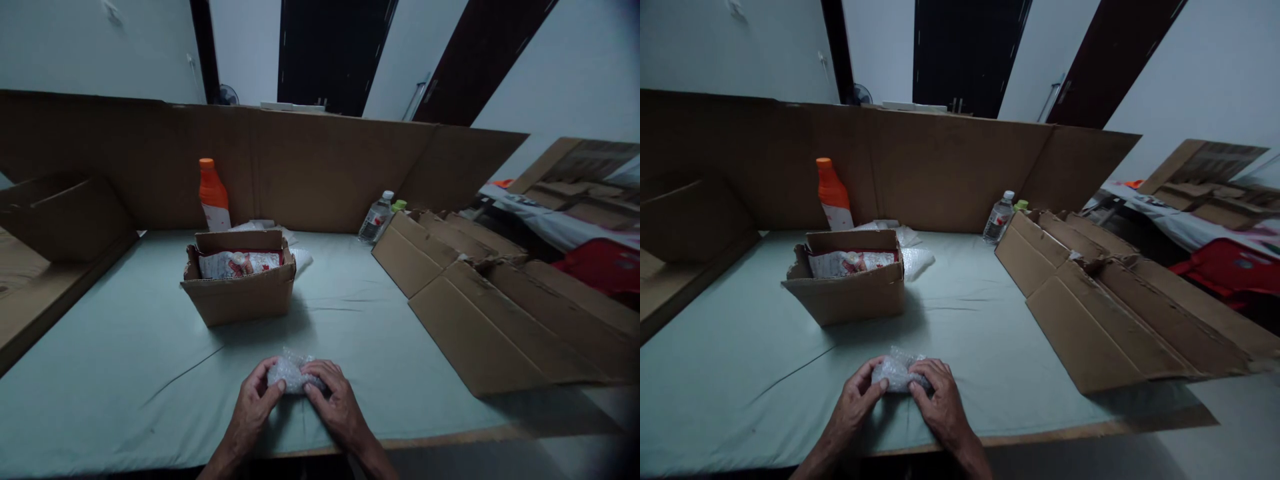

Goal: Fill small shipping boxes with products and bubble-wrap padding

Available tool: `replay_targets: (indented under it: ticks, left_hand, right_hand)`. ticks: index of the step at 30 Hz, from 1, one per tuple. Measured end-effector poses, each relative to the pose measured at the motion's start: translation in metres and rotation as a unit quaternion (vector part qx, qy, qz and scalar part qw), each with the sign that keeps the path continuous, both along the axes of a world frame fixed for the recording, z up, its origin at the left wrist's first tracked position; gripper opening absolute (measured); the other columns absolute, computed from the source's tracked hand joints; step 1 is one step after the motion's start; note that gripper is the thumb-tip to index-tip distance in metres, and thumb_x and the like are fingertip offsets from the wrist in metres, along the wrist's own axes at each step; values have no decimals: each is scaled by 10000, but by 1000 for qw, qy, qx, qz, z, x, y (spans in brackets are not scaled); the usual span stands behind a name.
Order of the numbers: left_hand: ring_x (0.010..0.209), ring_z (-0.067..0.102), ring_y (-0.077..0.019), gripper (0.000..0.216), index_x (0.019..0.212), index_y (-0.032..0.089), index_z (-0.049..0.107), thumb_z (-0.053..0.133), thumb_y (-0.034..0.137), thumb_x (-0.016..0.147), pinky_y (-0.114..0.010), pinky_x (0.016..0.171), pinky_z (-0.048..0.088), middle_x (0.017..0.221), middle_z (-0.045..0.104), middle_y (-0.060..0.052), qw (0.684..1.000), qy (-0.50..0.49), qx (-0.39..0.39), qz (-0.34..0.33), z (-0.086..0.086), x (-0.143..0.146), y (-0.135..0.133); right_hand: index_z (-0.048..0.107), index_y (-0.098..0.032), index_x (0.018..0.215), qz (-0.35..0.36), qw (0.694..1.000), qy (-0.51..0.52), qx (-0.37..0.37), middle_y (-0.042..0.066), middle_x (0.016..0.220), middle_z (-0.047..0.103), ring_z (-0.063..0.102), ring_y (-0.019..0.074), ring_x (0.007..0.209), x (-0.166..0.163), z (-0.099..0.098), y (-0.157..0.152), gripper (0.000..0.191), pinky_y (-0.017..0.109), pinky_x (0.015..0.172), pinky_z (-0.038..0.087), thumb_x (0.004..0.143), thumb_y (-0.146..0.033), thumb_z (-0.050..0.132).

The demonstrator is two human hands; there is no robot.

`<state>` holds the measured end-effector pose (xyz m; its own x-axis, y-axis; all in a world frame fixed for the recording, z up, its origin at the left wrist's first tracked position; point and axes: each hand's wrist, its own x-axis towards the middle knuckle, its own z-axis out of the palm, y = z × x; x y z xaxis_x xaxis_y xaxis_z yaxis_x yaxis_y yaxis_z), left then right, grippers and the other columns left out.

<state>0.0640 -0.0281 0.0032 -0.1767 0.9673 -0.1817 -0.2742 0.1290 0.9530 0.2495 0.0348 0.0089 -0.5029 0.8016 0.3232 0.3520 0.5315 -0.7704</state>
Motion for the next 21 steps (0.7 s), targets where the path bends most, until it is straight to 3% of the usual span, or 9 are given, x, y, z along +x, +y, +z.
replay_targets:
  ticks: [9,21]
  left_hand:
    - [902,620,-215,530,1120,144,651,743,511,747,-297,835,483,1003,720,-79,1000,4,21,15,-5,3,-2]
    - [935,638,-238,523,1107,153,671,738,519,741,-312,855,495,1041,729,-99,999,16,27,14,-3,3,-1]
  right_hand:
    - [706,-229,961,-4,1000,2,-10,55,981,734,653,237,972,0,1,0,145,355,876,470,858,-202,608]
    - [713,-230,966,-8,1000,4,-18,59,994,732,646,239,990,0,0,1,154,358,896,476,855,-199,612]
